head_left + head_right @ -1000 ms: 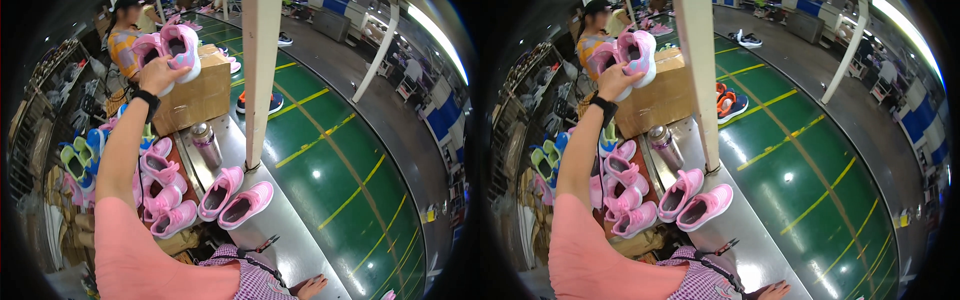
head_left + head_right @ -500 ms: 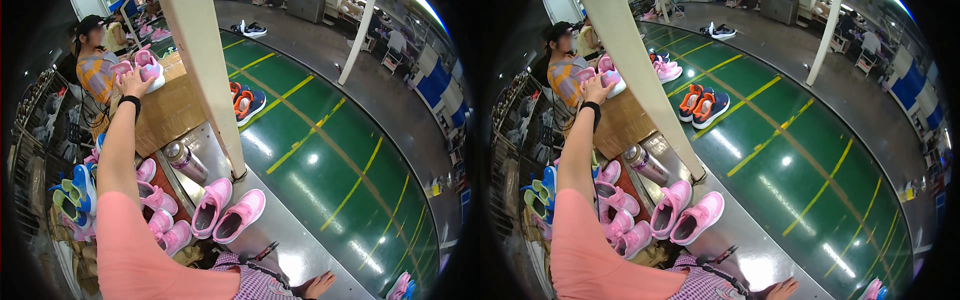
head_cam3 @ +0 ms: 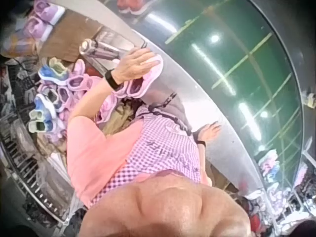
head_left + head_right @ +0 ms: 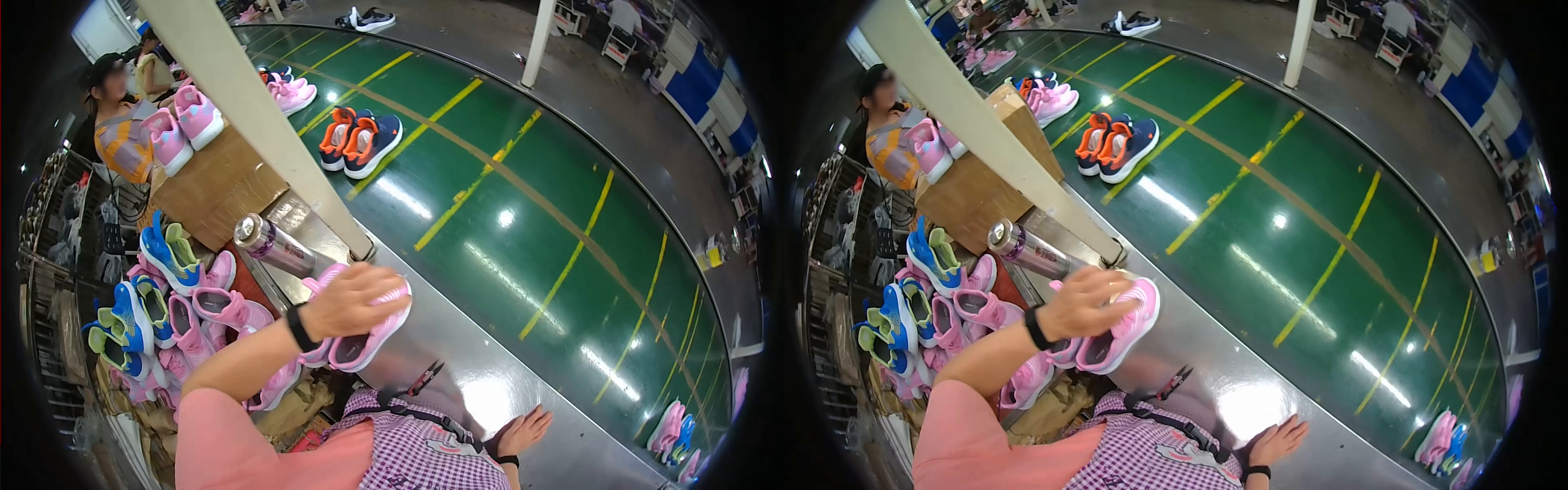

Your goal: Sort shoes by color and prepare them for processing on a conveyor belt.

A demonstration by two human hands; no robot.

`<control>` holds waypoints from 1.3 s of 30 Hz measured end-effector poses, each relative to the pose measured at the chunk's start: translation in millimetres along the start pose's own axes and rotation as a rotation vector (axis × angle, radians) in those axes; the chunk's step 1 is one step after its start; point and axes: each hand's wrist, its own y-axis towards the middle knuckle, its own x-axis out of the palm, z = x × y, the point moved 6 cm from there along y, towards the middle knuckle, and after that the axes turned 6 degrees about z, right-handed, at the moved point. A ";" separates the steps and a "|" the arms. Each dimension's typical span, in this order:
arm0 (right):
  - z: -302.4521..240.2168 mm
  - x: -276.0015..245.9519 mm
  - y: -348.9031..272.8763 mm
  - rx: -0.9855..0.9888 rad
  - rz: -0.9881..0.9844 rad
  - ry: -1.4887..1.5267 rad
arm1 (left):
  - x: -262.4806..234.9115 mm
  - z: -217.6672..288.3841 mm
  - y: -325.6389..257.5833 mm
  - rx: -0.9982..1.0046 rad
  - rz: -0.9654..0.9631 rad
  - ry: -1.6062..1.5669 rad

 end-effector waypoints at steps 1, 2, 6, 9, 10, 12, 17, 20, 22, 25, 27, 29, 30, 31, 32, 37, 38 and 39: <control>-1.8 1.2 0.0 -0.003 0.006 -0.005 | 23.7 1.1 9.4 -0.080 -0.023 -0.072; -1.4 1.5 0.0 -0.004 0.016 -0.014 | 48.6 0.2 16.4 -0.158 -0.042 -0.148; -6.7 0.8 -0.3 -0.001 0.005 0.019 | 130.7 -72.1 48.1 -0.560 0.160 -0.338; -15.2 -2.0 0.5 -0.032 0.008 0.063 | 182.5 -158.6 45.2 -0.692 0.248 -0.153; -16.1 -3.5 0.1 -0.027 0.012 0.063 | 193.1 -188.1 39.5 -0.707 0.282 -0.074; -16.1 -2.3 -0.6 -0.008 -0.004 0.068 | 206.1 -239.3 25.9 -0.889 0.235 0.137; -18.9 -3.8 -5.1 -0.026 -0.074 -0.049 | 189.0 -326.3 -9.8 -1.192 0.122 0.446; -14.1 0.1 -10.1 -0.018 -0.160 -0.114 | 181.2 -370.6 -24.7 -1.318 0.057 0.559; -11.2 2.2 -10.7 -0.013 -0.164 -0.110 | 172.3 -382.5 -30.1 -1.355 0.046 0.697; -15.2 6.4 -8.5 -0.015 -0.168 -0.076 | 155.7 -412.0 -63.1 -1.435 -0.002 0.822; -16.7 7.2 -6.6 -0.023 -0.159 -0.075 | 162.1 -411.7 -79.9 -1.452 -0.226 0.978; -18.1 7.9 -4.7 -0.014 -0.154 -0.075 | 176.3 -405.1 -93.2 -1.506 -0.298 0.837; -18.3 9.5 -4.4 -0.018 -0.157 -0.075 | 175.8 -396.9 -92.3 -1.507 -0.227 0.811; -17.7 10.9 -4.8 -0.023 -0.149 -0.085 | 173.9 -394.5 -87.4 -1.524 -0.345 0.662; -17.5 12.0 -5.3 -0.028 -0.140 -0.095 | 176.9 -392.7 -84.6 -1.439 -0.325 0.755; -28.2 0.3 -6.0 -0.017 -0.177 -0.111 | 181.9 -373.7 -79.2 -1.620 -0.622 0.446; -33.1 -3.7 -6.9 -0.021 -0.217 -0.117 | 189.1 -365.4 -80.4 -1.586 -0.693 0.413; -33.6 -6.5 -9.7 -0.009 -0.209 -0.113 | 195.1 -354.0 -72.7 -1.610 -0.673 0.415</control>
